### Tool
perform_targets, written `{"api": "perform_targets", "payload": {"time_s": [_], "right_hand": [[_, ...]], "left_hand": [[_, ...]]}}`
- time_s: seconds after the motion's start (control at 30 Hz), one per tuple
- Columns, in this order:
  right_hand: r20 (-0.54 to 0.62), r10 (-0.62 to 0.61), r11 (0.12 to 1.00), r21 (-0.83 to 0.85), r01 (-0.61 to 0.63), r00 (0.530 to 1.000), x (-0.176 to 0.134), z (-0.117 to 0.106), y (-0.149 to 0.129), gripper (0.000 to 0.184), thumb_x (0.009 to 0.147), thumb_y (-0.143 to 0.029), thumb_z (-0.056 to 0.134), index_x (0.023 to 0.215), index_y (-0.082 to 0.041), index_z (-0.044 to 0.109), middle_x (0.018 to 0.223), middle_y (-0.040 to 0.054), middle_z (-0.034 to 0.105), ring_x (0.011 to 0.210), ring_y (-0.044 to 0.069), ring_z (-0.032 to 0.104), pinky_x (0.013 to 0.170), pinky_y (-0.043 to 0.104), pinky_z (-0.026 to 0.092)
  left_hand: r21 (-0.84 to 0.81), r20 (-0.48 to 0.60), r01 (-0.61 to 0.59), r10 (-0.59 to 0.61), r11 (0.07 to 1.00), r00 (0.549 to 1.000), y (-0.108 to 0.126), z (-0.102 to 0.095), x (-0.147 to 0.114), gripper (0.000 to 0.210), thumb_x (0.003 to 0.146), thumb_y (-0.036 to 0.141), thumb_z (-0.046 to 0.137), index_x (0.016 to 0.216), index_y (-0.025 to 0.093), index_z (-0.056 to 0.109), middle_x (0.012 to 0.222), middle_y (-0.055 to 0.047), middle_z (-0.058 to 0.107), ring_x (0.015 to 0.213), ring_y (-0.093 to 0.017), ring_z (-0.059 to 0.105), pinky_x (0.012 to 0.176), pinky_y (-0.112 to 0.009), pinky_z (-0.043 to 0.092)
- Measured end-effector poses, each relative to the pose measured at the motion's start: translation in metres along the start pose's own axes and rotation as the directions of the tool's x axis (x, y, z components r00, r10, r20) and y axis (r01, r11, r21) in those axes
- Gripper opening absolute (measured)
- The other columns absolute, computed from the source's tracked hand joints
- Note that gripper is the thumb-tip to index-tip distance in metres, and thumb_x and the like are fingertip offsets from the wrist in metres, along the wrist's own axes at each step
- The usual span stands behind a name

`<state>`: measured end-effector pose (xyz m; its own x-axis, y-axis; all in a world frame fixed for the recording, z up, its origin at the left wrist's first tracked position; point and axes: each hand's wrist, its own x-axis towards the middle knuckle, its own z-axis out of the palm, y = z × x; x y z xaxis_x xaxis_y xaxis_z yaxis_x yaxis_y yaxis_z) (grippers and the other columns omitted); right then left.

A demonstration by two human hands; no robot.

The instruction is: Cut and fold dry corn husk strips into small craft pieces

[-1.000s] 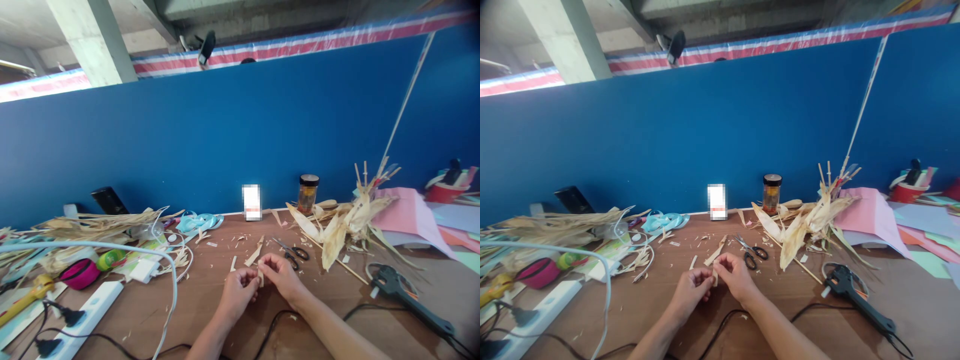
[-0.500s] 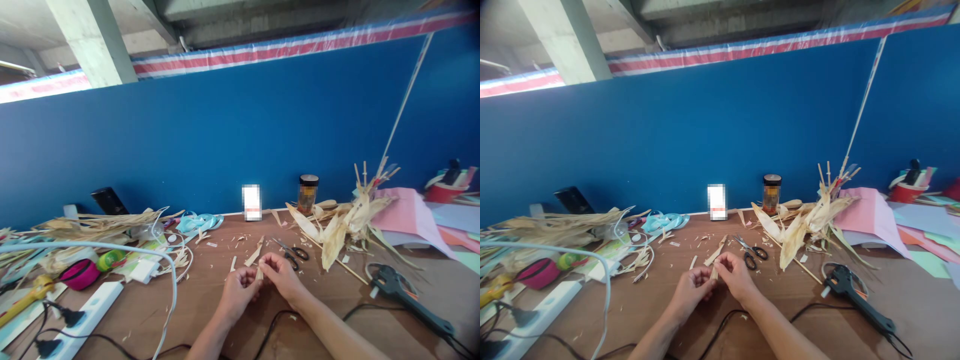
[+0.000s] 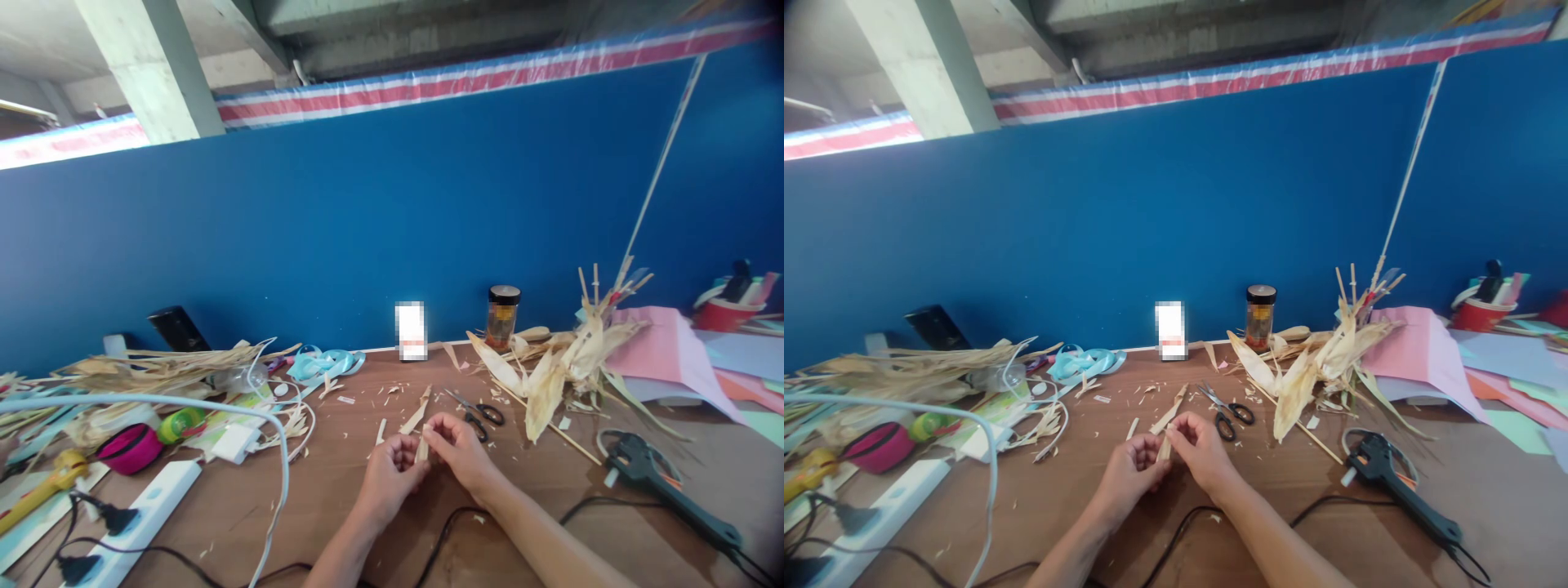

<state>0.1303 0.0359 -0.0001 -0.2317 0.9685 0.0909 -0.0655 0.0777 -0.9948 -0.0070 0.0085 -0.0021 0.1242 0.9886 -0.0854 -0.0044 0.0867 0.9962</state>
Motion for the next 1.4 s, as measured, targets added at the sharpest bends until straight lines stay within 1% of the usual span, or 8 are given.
{"api": "perform_targets", "payload": {"time_s": [0.1, 0.3, 0.43, 0.6, 0.67, 0.8, 1.03, 1.4], "right_hand": [[-0.002, 0.000, 1.000, 0.003, 0.000, 1.000, -0.0004, -0.0002, -0.0007, 0.023, 0.069, -0.040, 0.058, 0.071, -0.018, 0.051, 0.054, -0.0050, 0.047, 0.048, 0.009, 0.042, 0.048, 0.020, 0.035], [-0.017, -0.021, 1.000, -0.016, 0.021, 1.000, -0.0004, -0.0015, 0.0018, 0.022, 0.070, -0.038, 0.058, 0.072, -0.017, 0.051, 0.056, -0.0047, 0.047, 0.050, 0.009, 0.042, 0.048, 0.020, 0.035], [-0.026, -0.054, 0.998, -0.044, 0.053, 0.998, 0.0004, -0.0019, 0.0024, 0.022, 0.069, -0.038, 0.058, 0.071, -0.017, 0.052, 0.058, -0.0037, 0.049, 0.053, 0.009, 0.044, 0.051, 0.020, 0.037], [-0.023, -0.060, 0.997, -0.053, 0.059, 0.998, 0.0008, -0.0016, 0.0013, 0.020, 0.070, -0.036, 0.058, 0.071, -0.017, 0.052, 0.059, -0.0035, 0.048, 0.053, 0.009, 0.044, 0.051, 0.020, 0.036], [-0.018, -0.051, 0.997, -0.058, 0.050, 0.999, 0.0005, -0.0015, 0.0010, 0.020, 0.070, -0.036, 0.058, 0.071, -0.017, 0.051, 0.057, -0.0041, 0.047, 0.051, 0.009, 0.042, 0.049, 0.020, 0.036], [-0.012, -0.053, 0.997, -0.064, 0.053, 0.998, -0.0001, -0.0016, 0.0013, 0.019, 0.071, -0.036, 0.057, 0.072, -0.017, 0.051, 0.055, -0.0041, 0.046, 0.051, 0.009, 0.042, 0.048, 0.020, 0.035], [-0.012, -0.058, 0.998, -0.040, 0.057, 0.998, -0.0005, -0.0017, 0.0003, 0.019, 0.071, -0.035, 0.058, 0.072, -0.017, 0.051, 0.057, -0.0043, 0.047, 0.051, 0.009, 0.042, 0.050, 0.020, 0.035], [0.022, -0.078, 0.997, -0.022, 0.078, 0.997, -0.0010, -0.0017, 0.0013, 0.016, 0.071, -0.031, 0.058, 0.076, -0.016, 0.052, 0.065, -0.0030, 0.053, 0.058, 0.009, 0.047, 0.054, 0.020, 0.036]], "left_hand": [[0.021, 0.003, 0.023, -0.023, 1.000, 1.000, 0.0028, 0.0004, -0.0010, 0.032, 0.056, 0.035, 0.069, 0.073, 0.012, 0.054, 0.051, 0.002, 0.055, 0.041, -0.007, 0.048, 0.042, -0.019, 0.039], [0.032, 0.025, 0.015, -0.016, 0.999, 1.000, 0.0042, -0.0004, -0.0024, 0.036, 0.062, 0.039, 0.064, 0.083, 0.011, 0.059, 0.055, 0.000, 0.057, 0.044, -0.009, 0.051, 0.044, -0.019, 0.041], [0.057, 0.007, 0.021, -0.021, 0.998, 1.000, 0.0001, -0.0014, -0.0014, 0.035, 0.066, 0.044, 0.058, 0.079, 0.011, 0.061, 0.057, -0.001, 0.058, 0.044, -0.009, 0.051, 0.044, -0.019, 0.041], [0.045, 0.010, -0.007, 0.006, 0.999, 1.000, -0.0022, -0.0030, -0.0005, 0.034, 0.060, 0.037, 0.066, 0.083, 0.012, 0.060, 0.061, -0.001, 0.059, 0.050, -0.010, 0.052, 0.044, -0.020, 0.041], [0.033, -0.003, -0.013, 0.013, 0.999, 1.000, -0.0015, -0.0030, -0.0004, 0.033, 0.058, 0.034, 0.068, 0.079, 0.012, 0.060, 0.060, 0.000, 0.059, 0.050, -0.010, 0.051, 0.044, -0.019, 0.040], [0.045, -0.018, 0.022, -0.021, 0.999, 1.000, 0.0018, -0.0012, -0.0013, 0.027, 0.059, 0.035, 0.067, 0.071, 0.011, 0.058, 0.052, 0.001, 0.056, 0.046, -0.009, 0.050, 0.045, -0.020, 0.040], [0.048, 0.024, 0.045, -0.046, 0.998, 0.999, -0.0001, -0.0002, -0.0005, 0.030, 0.064, 0.039, 0.062, 0.074, 0.011, 0.061, 0.057, -0.002, 0.059, 0.048, -0.010, 0.053, 0.048, -0.022, 0.042], [0.051, -0.026, 0.055, -0.053, 0.997, 0.998, -0.0026, -0.0013, 0.0006, 0.032, 0.066, 0.043, 0.058, 0.071, 0.011, 0.059, 0.056, -0.001, 0.059, 0.047, -0.010, 0.053, 0.046, -0.021, 0.043]]}}
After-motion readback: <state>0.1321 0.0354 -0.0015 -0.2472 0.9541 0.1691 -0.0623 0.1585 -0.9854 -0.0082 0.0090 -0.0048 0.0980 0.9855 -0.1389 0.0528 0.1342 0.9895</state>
